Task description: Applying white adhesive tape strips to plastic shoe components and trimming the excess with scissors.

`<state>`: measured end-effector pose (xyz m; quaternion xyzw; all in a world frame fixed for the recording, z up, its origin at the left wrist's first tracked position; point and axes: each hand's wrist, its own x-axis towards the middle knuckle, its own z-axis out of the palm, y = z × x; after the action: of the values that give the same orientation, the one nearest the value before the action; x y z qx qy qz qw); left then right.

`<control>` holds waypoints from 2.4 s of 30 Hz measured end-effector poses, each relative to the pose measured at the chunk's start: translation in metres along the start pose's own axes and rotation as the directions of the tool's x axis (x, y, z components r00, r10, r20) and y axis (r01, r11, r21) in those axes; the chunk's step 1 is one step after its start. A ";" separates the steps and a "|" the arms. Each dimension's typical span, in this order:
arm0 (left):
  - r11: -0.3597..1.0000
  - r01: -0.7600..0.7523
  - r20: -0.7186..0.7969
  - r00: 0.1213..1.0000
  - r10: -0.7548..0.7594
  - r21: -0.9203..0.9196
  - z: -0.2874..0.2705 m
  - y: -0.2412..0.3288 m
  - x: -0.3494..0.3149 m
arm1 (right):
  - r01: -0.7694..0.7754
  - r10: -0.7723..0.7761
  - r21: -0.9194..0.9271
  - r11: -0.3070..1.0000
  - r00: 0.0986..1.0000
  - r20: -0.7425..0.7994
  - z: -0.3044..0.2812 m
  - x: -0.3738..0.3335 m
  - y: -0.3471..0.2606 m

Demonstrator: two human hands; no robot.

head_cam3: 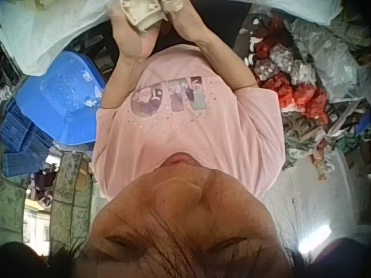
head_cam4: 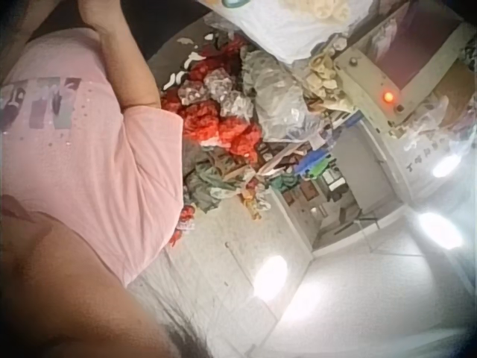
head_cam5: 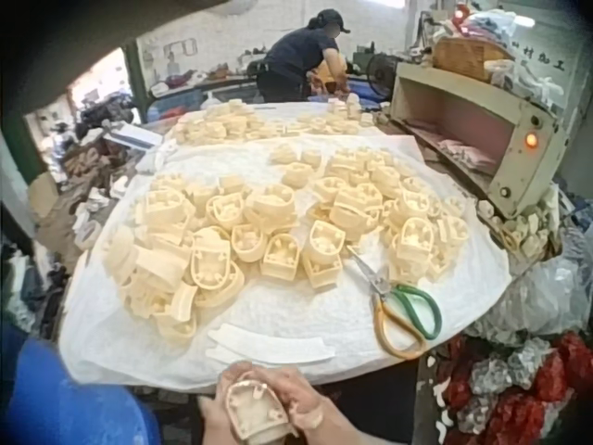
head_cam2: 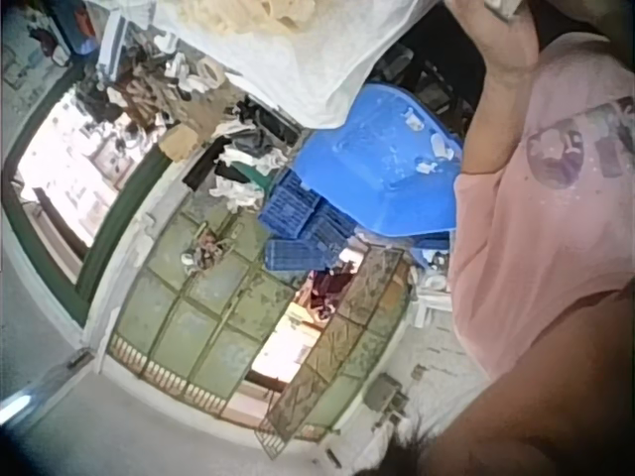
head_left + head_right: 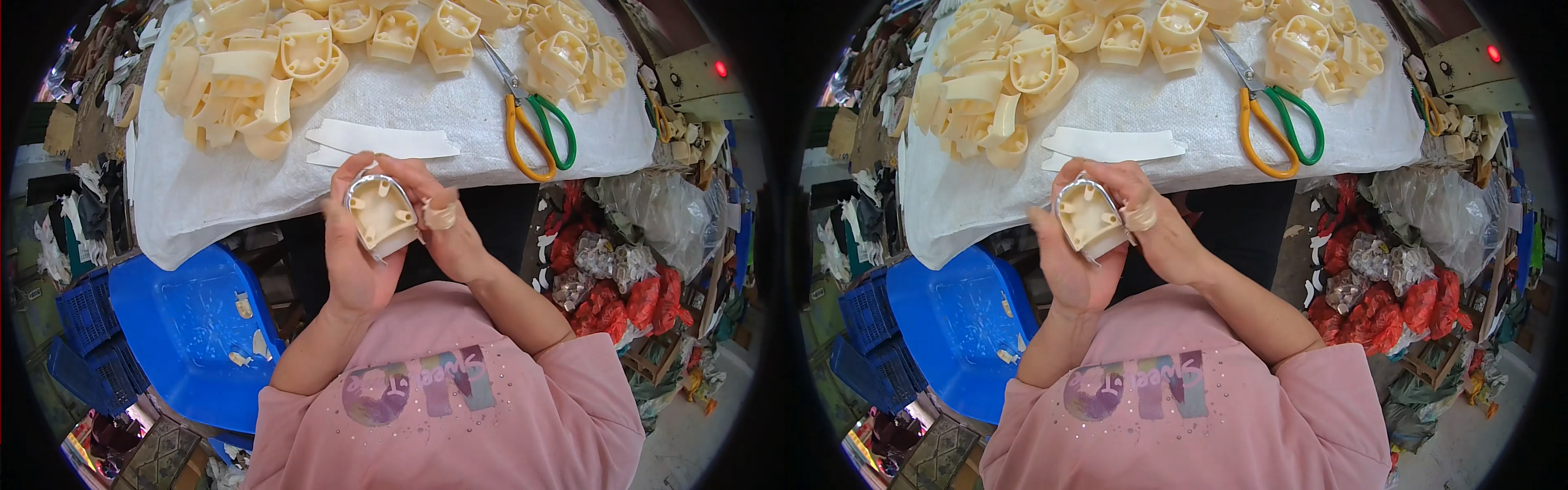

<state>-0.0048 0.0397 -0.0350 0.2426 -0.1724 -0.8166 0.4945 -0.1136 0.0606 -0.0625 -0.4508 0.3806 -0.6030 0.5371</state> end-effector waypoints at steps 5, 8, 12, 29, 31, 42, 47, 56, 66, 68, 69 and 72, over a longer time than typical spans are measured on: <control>0.996 0.085 0.226 0.971 -0.079 -0.020 -0.013 0.013 0.006 | -0.088 0.086 -0.081 0.993 0.996 -0.027 -0.017 0.002 -0.029; 0.952 0.037 -0.012 0.999 -0.035 0.303 0.004 0.019 0.007 | 0.167 -0.197 -0.641 0.749 0.980 0.025 -0.031 0.010 -0.043; 0.703 -0.195 0.225 0.973 0.050 0.684 0.005 0.016 -0.007 | -0.039 0.143 -0.636 0.771 0.983 0.114 -0.013 0.018 -0.064; -0.077 -0.581 0.586 0.806 0.084 0.810 0.003 0.043 -0.003 | -0.173 0.253 -0.318 0.932 0.939 0.231 -0.048 0.024 -0.051; -0.025 -0.551 0.551 0.832 0.070 0.834 0.006 0.041 -0.003 | 0.017 0.128 -0.516 0.856 0.962 0.243 -0.043 0.020 -0.057; -0.223 -0.604 0.644 0.724 0.248 0.765 0.003 0.022 0.000 | -0.216 0.218 -0.028 0.976 0.974 0.058 -0.033 0.003 -0.040; -0.290 -0.590 0.658 0.675 0.334 0.753 0.005 0.011 0.004 | -0.076 0.034 -0.497 0.864 0.995 -0.094 -0.020 0.003 -0.039; -0.367 -0.632 0.729 0.554 0.402 0.683 -0.001 0.012 0.015 | -0.238 0.332 0.393 0.888 0.923 -0.194 -0.005 -0.003 -0.036; -0.416 -0.567 0.703 0.573 0.421 0.711 -0.013 0.011 0.013 | -0.026 -0.031 -0.444 0.896 0.992 -0.121 0.007 -0.007 -0.025; -0.393 -0.559 0.683 0.606 0.407 0.730 -0.009 0.014 0.012 | -0.053 0.045 -0.088 0.995 0.995 -0.089 0.008 -0.006 -0.024; -0.300 -0.558 0.632 0.652 0.419 0.774 -0.005 0.016 0.011 | -0.052 0.045 -0.085 0.995 0.996 -0.082 0.005 -0.005 -0.027; 0.036 -0.467 0.417 0.820 0.392 0.883 0.002 0.020 0.006 | -0.312 0.306 -0.078 0.947 0.948 -0.087 -0.018 -0.005 -0.033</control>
<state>0.0066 0.0257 -0.0240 0.4084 -0.7230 -0.3388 0.4424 -0.1409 0.0692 -0.0376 -0.3870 0.4931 -0.5096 0.5894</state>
